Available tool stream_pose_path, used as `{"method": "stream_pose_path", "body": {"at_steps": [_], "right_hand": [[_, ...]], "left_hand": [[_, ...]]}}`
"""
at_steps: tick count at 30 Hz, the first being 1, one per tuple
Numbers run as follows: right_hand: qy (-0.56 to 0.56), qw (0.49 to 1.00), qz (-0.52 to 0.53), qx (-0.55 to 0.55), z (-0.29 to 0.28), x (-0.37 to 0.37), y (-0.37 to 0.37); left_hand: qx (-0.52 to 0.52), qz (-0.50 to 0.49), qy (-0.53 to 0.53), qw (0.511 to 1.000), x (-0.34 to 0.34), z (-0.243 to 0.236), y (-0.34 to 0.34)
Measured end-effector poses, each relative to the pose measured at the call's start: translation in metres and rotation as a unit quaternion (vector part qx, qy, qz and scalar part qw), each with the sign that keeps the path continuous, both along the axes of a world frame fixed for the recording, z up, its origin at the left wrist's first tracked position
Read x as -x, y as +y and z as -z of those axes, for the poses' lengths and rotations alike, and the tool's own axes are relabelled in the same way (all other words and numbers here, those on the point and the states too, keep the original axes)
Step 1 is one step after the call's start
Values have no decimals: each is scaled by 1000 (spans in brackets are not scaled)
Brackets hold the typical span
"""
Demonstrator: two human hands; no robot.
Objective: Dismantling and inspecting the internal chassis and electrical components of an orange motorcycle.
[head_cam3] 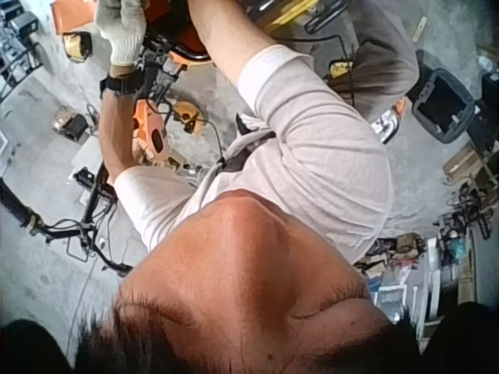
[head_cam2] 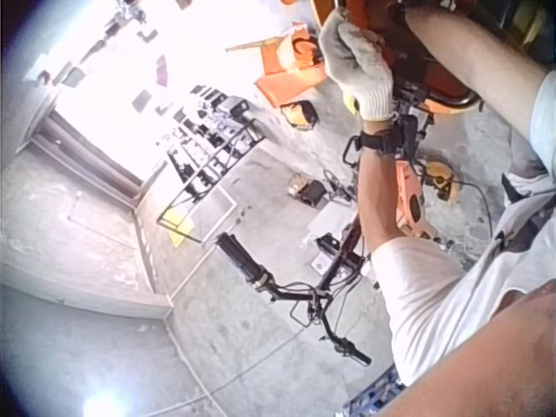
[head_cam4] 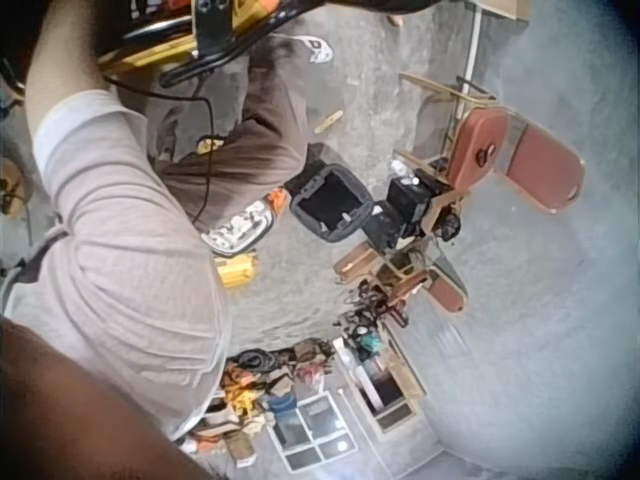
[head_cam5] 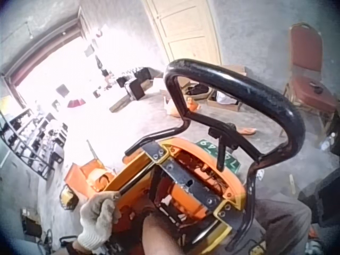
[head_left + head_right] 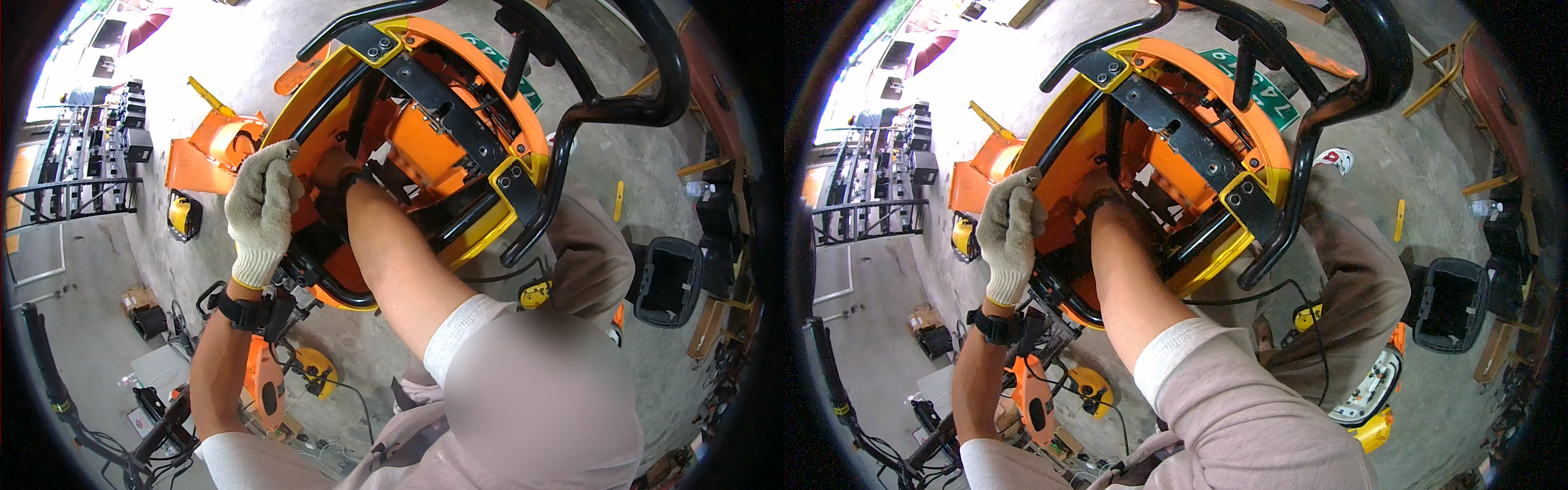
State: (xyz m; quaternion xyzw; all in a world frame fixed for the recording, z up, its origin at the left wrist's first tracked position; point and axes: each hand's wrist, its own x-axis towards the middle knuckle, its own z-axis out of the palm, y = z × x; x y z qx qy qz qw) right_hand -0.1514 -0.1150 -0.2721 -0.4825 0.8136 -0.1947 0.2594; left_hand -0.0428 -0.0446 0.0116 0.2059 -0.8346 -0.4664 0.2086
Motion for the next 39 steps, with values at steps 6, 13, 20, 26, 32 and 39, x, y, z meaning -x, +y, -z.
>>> {"method": "stream_pose_path", "body": {"at_steps": [6, 13, 20, 26, 32, 39], "right_hand": [[3, 998, -55, 24, -7, 2, 5], [-96, 995, -20, 12, -15, 10, 8], [-115, 993, -41, -2, -19, 17, 10], [-123, 990, -62, -16, -24, 19, 22], [-129, 988, -83, -33, -35, 19, 30], [-130, 985, -106, -42, -41, 24, 30]], "left_hand": [[20, -4, -13, 1000, 0, -1, 0], [19, 5, -4, 1000, 0, -2, 1], [3, -32, -8, 999, 1, -3, 5], [10, -14, 6, 1000, 3, -1, 2], [15, -11, 2, 1000, 1, -1, 1], [22, -17, 0, 1000, 2, -2, 3]]}}
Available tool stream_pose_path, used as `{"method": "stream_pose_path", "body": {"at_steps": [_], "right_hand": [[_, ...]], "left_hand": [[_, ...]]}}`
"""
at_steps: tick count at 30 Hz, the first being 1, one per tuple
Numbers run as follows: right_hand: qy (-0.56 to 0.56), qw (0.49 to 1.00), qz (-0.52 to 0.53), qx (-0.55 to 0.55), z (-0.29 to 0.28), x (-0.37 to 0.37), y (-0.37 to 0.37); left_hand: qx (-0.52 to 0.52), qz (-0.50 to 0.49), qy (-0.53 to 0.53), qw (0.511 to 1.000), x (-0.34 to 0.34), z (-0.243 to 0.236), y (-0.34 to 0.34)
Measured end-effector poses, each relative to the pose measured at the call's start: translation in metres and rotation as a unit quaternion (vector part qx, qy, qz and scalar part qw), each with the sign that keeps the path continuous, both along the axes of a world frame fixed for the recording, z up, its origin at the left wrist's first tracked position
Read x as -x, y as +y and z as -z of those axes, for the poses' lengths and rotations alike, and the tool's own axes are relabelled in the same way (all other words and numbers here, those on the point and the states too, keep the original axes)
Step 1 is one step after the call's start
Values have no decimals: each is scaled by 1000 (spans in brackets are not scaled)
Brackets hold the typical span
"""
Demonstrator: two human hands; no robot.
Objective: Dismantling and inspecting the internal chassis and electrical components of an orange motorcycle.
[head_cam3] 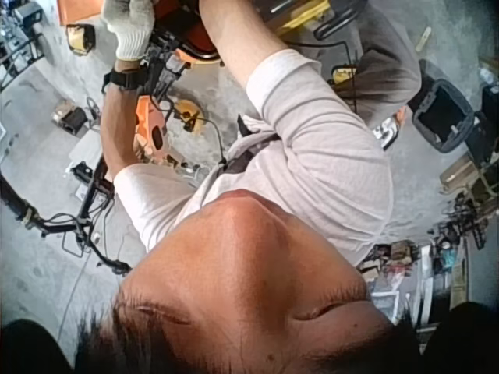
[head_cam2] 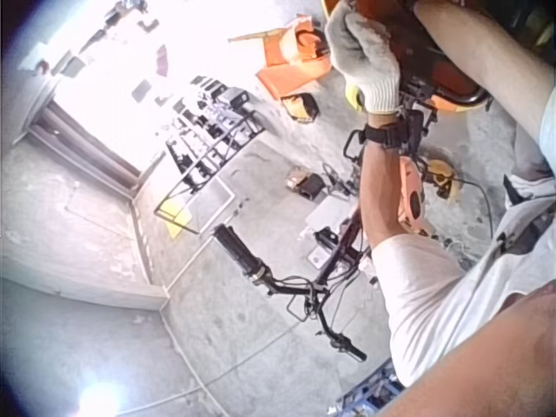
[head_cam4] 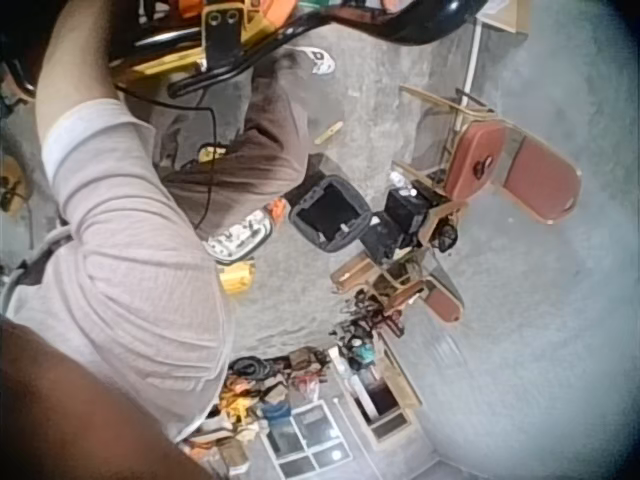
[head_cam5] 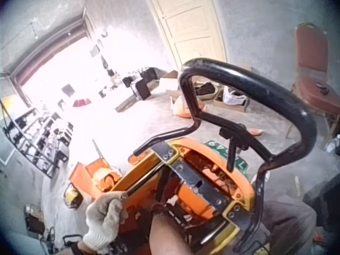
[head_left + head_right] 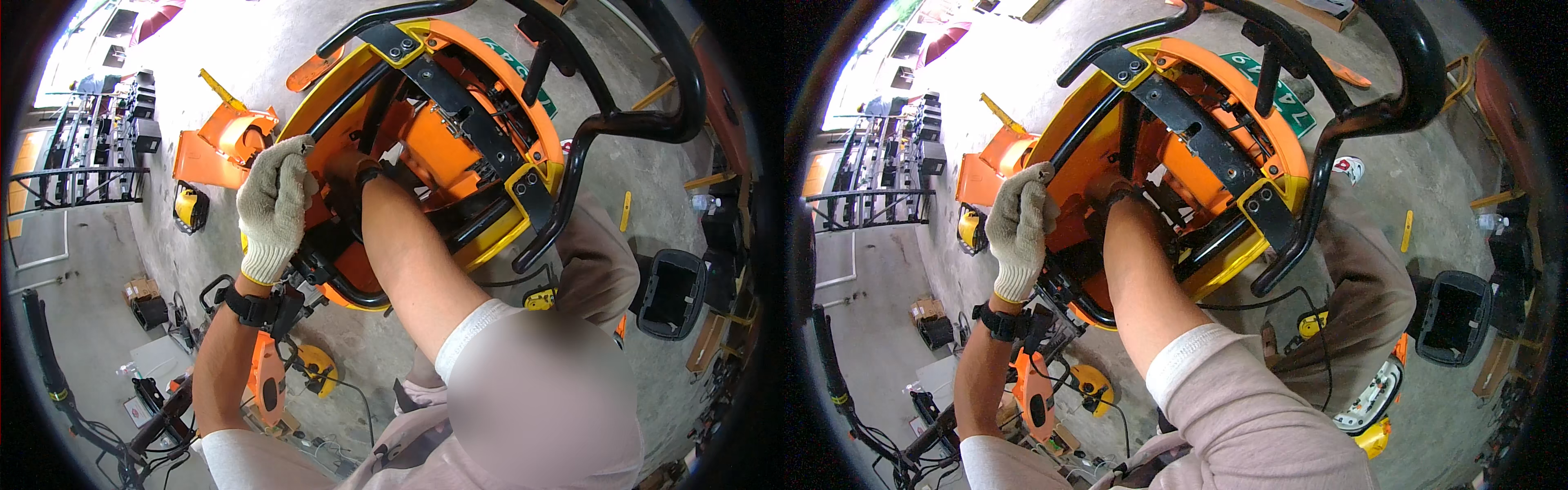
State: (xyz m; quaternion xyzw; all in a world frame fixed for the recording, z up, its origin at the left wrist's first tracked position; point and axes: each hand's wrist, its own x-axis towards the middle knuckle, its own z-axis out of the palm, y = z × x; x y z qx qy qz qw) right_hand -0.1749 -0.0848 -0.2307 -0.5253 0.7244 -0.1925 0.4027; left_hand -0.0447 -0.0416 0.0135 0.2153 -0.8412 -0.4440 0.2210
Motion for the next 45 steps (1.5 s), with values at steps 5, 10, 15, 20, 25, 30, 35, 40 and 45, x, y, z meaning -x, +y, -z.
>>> {"method": "stream_pose_path", "body": {"at_steps": [5, 10, 15, 20, 25, 30, 35, 40, 45], "right_hand": [[-2, 1000, 3, 0, 1, 3, -5], [-1, 1000, 6, -1, 1, 6, -5], [-4, 1000, 7, -2, -1, 7, -4], [-5, 1000, 7, -3, -1, 6, -4], [-6, 1000, 8, -4, -1, 5, -2], [-9, 1000, 4, -4, -4, 5, 0], [-9, 1000, -4, -6, -12, 5, 5], [-7, 1000, -17, -6, -15, 6, 5], [-73, 987, 137, 49, 6, 0, 1]], "left_hand": [[3, 4, -3, 1000, 0, -1, 0], [-5, -2, -17, 1000, 0, -3, 1], [-8, -5, -21, 1000, 0, -2, 0], [-15, -3, -17, 1000, 0, -2, 0], [-7, -9, -18, 1000, 1, -3, 2], [-3, -12, -32, 999, 0, -4, 2], [-1, 4, -17, 1000, 1, -2, 0], [1, 6, -13, 1000, 0, -2, 0], [-13, -3, -16, 1000, 2, -2, 1]]}}
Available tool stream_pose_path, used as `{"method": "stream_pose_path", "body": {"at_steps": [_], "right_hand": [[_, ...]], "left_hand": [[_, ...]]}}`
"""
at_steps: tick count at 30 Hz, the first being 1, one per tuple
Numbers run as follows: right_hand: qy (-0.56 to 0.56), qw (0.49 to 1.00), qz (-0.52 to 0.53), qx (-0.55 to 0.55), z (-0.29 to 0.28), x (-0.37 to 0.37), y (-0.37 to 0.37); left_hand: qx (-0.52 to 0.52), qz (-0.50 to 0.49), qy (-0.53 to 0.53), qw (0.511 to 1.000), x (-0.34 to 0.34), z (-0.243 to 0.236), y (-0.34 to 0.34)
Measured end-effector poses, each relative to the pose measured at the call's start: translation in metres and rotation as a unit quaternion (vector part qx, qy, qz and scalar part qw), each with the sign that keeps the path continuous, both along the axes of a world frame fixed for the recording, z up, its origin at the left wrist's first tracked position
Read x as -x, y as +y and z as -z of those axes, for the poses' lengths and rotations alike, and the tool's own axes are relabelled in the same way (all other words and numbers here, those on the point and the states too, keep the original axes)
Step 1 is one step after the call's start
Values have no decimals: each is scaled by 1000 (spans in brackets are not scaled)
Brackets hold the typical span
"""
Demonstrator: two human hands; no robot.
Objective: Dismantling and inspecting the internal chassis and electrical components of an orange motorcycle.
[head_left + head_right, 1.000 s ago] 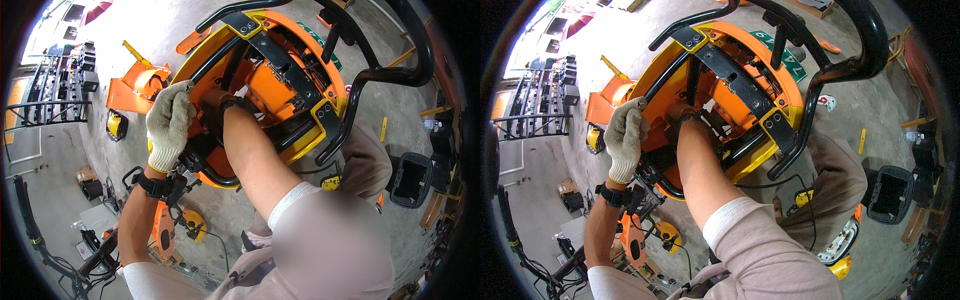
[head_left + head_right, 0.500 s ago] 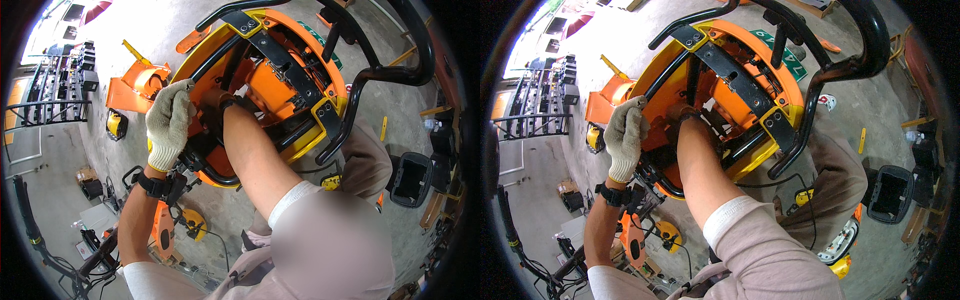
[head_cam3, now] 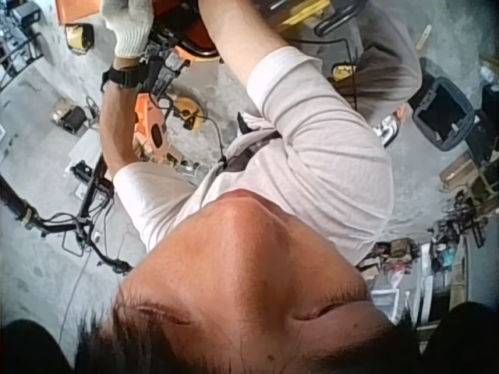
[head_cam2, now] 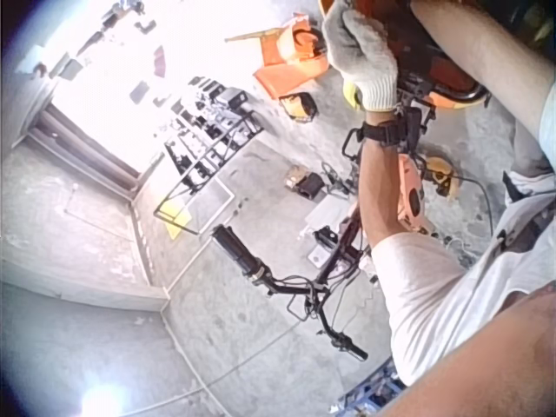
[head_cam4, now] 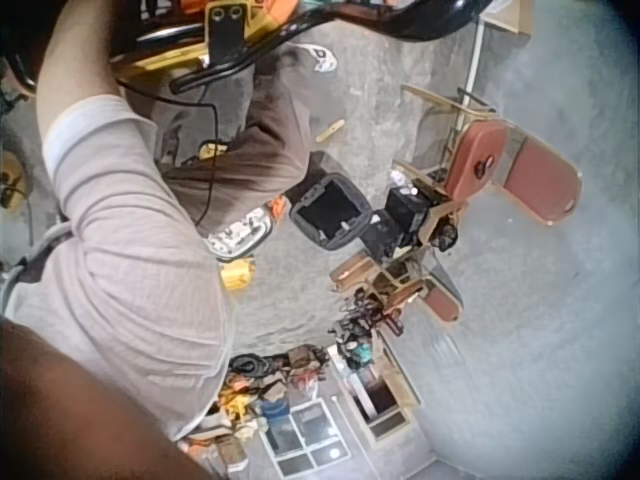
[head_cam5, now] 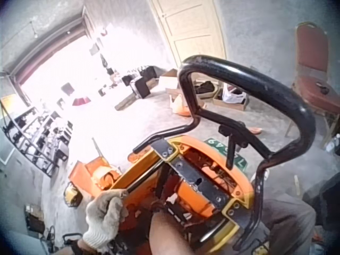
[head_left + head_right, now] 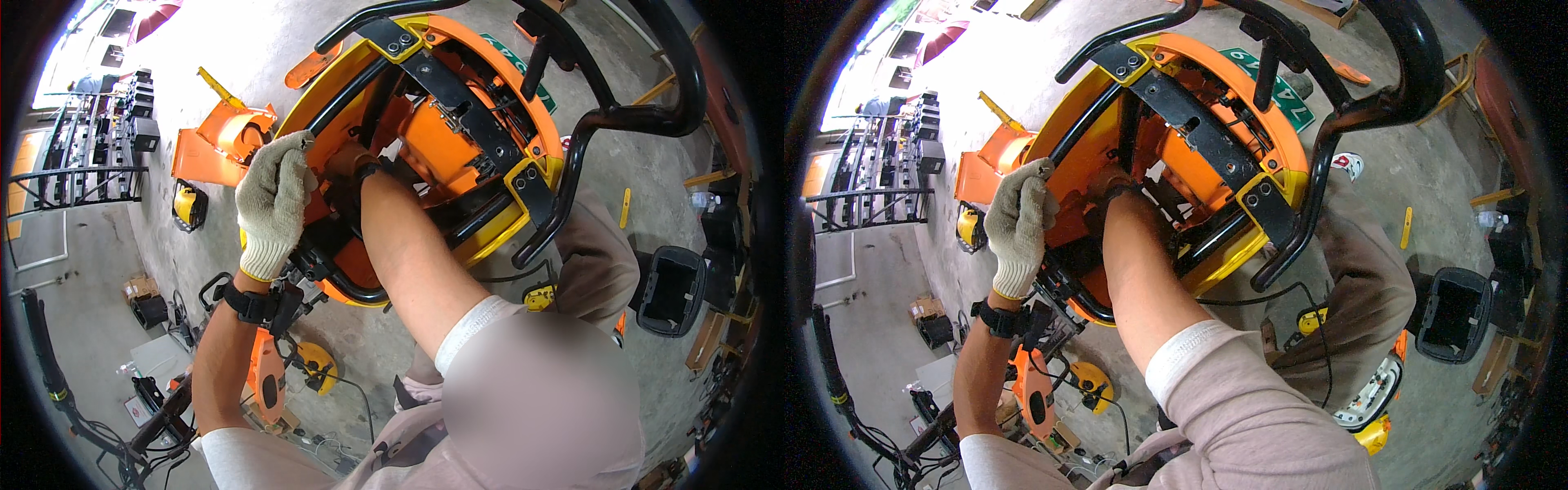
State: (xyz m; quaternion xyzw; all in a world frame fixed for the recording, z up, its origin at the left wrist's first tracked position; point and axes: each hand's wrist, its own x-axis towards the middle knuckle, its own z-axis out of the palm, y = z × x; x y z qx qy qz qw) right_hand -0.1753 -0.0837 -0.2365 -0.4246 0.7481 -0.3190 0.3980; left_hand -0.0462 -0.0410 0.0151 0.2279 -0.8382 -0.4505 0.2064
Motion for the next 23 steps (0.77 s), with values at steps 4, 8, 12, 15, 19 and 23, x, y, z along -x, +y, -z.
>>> {"method": "stream_pose_path", "body": {"at_steps": [4, 8, 12, 15, 19, 23], "right_hand": [[68, 992, -99, -48, 10, 1, -9], [54, 992, -102, -58, 8, 2, -9], [34, 993, -80, -85, -4, 2, -5], [5, 997, -14, -74, -17, 1, 7], [38, 997, -44, -60, -28, 3, 12], [-25, 998, 2, -61, -28, 0, 8]], "left_hand": [[7, 0, 3, 1000, -1, 0, 1], [8, 3, 5, 1000, -1, 1, -1], [2, 4, 9, 1000, -1, 2, -1], [6, 8, 7, 1000, -1, 2, -2], [17, 14, 9, 1000, -1, 2, -1], [6, 12, 8, 1000, 0, 1, 0]]}}
